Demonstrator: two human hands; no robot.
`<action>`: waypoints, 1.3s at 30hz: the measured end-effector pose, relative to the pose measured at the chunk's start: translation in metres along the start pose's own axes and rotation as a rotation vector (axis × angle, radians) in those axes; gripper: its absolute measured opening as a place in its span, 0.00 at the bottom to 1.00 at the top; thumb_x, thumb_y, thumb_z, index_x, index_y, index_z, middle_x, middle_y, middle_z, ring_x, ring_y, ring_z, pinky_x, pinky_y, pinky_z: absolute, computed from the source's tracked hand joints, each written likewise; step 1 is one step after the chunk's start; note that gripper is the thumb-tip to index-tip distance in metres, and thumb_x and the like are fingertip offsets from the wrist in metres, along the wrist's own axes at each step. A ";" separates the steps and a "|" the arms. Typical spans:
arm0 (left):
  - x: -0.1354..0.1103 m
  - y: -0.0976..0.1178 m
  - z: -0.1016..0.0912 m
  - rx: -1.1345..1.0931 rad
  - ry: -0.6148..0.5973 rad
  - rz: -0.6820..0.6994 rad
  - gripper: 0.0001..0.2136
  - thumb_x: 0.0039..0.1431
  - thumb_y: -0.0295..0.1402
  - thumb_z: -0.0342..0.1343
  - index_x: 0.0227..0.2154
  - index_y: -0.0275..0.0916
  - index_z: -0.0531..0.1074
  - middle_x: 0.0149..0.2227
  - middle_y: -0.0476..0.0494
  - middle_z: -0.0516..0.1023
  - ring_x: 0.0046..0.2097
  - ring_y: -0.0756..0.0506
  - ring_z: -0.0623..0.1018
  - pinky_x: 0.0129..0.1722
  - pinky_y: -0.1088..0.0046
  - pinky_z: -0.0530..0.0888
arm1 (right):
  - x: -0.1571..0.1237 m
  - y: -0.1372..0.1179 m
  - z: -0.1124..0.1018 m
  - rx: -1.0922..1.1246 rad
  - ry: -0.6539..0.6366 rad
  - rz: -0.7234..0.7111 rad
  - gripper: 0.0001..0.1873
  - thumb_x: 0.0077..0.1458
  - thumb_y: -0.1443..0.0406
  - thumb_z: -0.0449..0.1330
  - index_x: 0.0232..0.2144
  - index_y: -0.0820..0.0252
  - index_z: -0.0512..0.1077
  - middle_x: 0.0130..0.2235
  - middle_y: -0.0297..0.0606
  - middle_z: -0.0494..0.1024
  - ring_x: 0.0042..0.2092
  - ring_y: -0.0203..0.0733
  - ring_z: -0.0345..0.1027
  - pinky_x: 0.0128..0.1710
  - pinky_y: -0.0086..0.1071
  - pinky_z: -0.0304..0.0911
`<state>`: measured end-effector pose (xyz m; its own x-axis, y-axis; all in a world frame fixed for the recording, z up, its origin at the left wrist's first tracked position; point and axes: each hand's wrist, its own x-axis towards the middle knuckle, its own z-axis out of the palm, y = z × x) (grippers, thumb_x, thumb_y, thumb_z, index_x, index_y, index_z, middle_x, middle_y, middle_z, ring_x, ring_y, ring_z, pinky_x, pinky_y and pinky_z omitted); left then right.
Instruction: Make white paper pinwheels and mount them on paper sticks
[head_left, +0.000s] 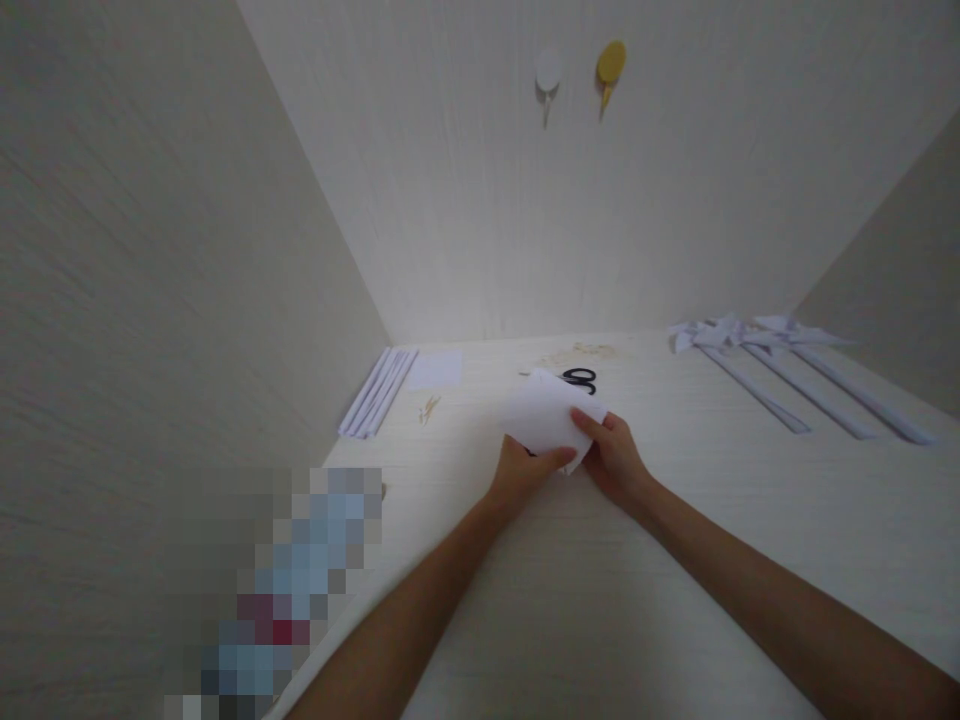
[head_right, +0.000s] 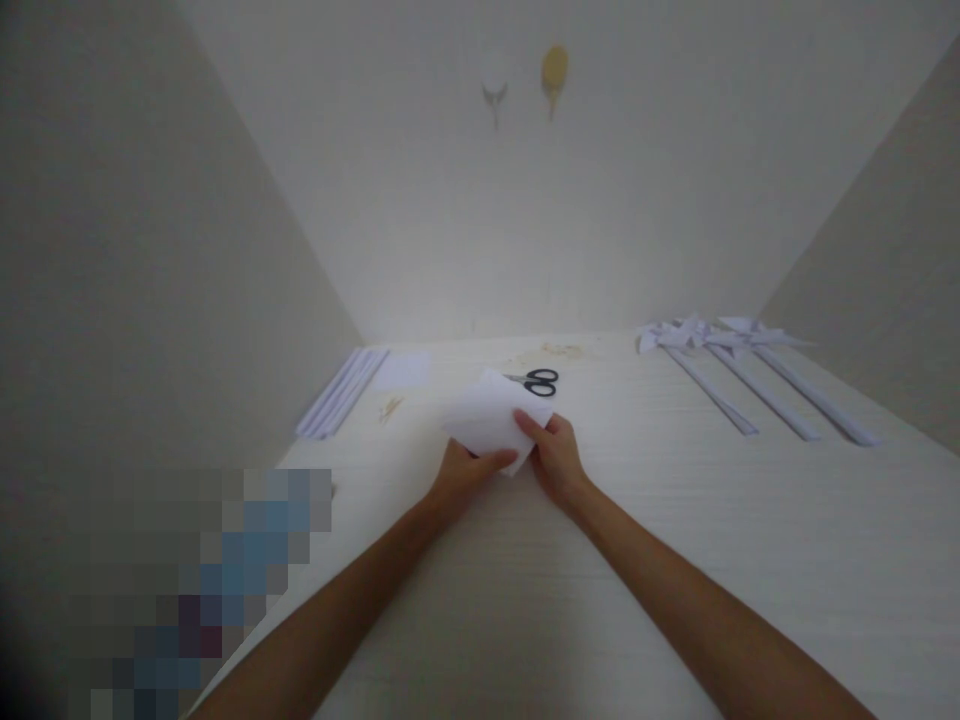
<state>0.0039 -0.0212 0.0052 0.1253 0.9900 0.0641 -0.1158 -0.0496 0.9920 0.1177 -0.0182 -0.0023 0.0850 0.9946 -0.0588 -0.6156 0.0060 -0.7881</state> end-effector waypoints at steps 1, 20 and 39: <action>0.000 -0.001 0.000 0.024 -0.020 -0.021 0.16 0.31 0.29 0.64 0.30 0.34 0.73 0.32 0.42 0.77 0.34 0.45 0.74 0.34 0.70 0.70 | 0.001 -0.001 0.000 0.010 0.047 -0.010 0.11 0.34 0.65 0.65 0.25 0.63 0.71 0.24 0.34 0.74 0.27 0.38 0.65 0.28 0.32 0.61; 0.015 0.002 -0.032 0.145 -0.085 -0.167 0.11 0.35 0.35 0.62 0.21 0.30 0.73 0.23 0.42 0.75 0.24 0.48 0.72 0.24 0.73 0.67 | 0.011 0.001 -0.023 -0.496 -0.093 -0.069 0.11 0.34 0.62 0.66 0.18 0.64 0.71 0.21 0.34 0.73 0.22 0.35 0.62 0.22 0.30 0.57; 0.018 -0.002 -0.030 0.002 0.003 -0.060 0.10 0.36 0.35 0.62 0.21 0.33 0.74 0.21 0.46 0.74 0.22 0.51 0.70 0.23 0.75 0.66 | 0.016 -0.005 -0.020 -0.250 0.037 -0.099 0.13 0.33 0.61 0.65 0.12 0.61 0.66 0.14 0.27 0.63 0.19 0.30 0.52 0.19 0.27 0.47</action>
<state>-0.0235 0.0003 0.0011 0.1291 0.9916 0.0040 -0.1066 0.0098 0.9943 0.1382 -0.0048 -0.0113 0.1669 0.9859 0.0071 -0.3904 0.0727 -0.9178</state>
